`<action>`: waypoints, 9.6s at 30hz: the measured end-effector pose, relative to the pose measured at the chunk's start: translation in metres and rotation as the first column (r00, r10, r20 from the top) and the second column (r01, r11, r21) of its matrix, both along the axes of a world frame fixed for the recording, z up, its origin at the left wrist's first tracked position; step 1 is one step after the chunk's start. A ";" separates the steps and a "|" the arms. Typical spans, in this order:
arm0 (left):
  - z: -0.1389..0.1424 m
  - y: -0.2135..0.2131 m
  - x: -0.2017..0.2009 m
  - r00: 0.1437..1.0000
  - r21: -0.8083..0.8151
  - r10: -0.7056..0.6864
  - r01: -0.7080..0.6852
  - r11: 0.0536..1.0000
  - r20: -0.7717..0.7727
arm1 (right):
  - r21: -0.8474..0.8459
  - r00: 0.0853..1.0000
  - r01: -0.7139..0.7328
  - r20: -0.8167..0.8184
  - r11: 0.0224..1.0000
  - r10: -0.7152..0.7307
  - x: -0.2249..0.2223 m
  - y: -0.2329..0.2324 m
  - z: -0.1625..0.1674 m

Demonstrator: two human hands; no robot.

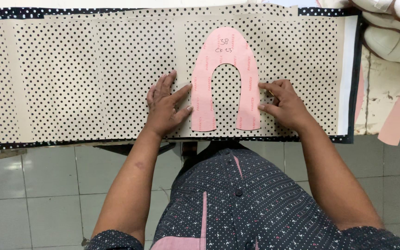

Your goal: The person places a pink U-shaped paper pattern onto a polka-dotted fabric laid on a table. They adjust the pattern's position multiple times, flip it over, and reposition it again to align it with the fabric pattern.

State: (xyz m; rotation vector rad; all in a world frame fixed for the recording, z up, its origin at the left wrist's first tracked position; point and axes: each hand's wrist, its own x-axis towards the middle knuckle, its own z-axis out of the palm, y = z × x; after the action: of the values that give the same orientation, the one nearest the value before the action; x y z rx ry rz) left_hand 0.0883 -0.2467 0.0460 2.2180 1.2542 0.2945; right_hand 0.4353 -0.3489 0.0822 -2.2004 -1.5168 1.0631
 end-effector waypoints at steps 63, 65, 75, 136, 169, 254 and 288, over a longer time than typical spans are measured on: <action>-0.004 0.004 -0.002 1.000 0.043 -0.011 0.011 0.999 -0.002 | -0.015 1.000 0.011 -0.012 1.000 -0.012 0.000 0.005 0.003; -0.004 0.003 -0.003 1.000 0.043 -0.011 0.011 0.999 0.000 | 0.021 1.000 -0.007 -0.025 1.000 0.007 0.003 0.002 -0.003; -0.003 0.001 -0.001 1.000 0.013 -0.002 0.003 1.000 -0.022 | 0.045 0.999 -0.018 -0.040 0.999 0.020 0.004 0.000 -0.008; -0.002 -0.003 -0.001 1.000 0.018 -0.006 0.005 1.000 0.031 | 0.006 1.000 -0.027 0.007 1.000 0.027 -0.002 -0.001 -0.001; -0.004 0.000 -0.003 0.998 0.001 0.012 -0.012 1.000 0.059 | -0.096 0.999 0.012 0.037 0.995 -0.008 -0.009 0.004 0.003; -0.004 0.000 -0.007 0.995 0.018 -0.002 0.001 1.000 0.098 | 0.138 0.998 -0.038 -0.053 0.990 0.046 0.006 -0.004 -0.016; -0.006 -0.001 -0.002 1.000 0.025 -0.011 0.010 1.000 0.027 | 0.001 1.000 0.007 0.013 1.000 -0.007 -0.002 -0.001 -0.005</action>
State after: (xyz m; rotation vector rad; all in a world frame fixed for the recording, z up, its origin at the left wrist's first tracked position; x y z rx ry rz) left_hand 0.0860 -0.2476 0.0396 2.2333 1.2305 0.3362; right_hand 0.4336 -0.3504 0.0768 -2.2143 -1.5135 1.0483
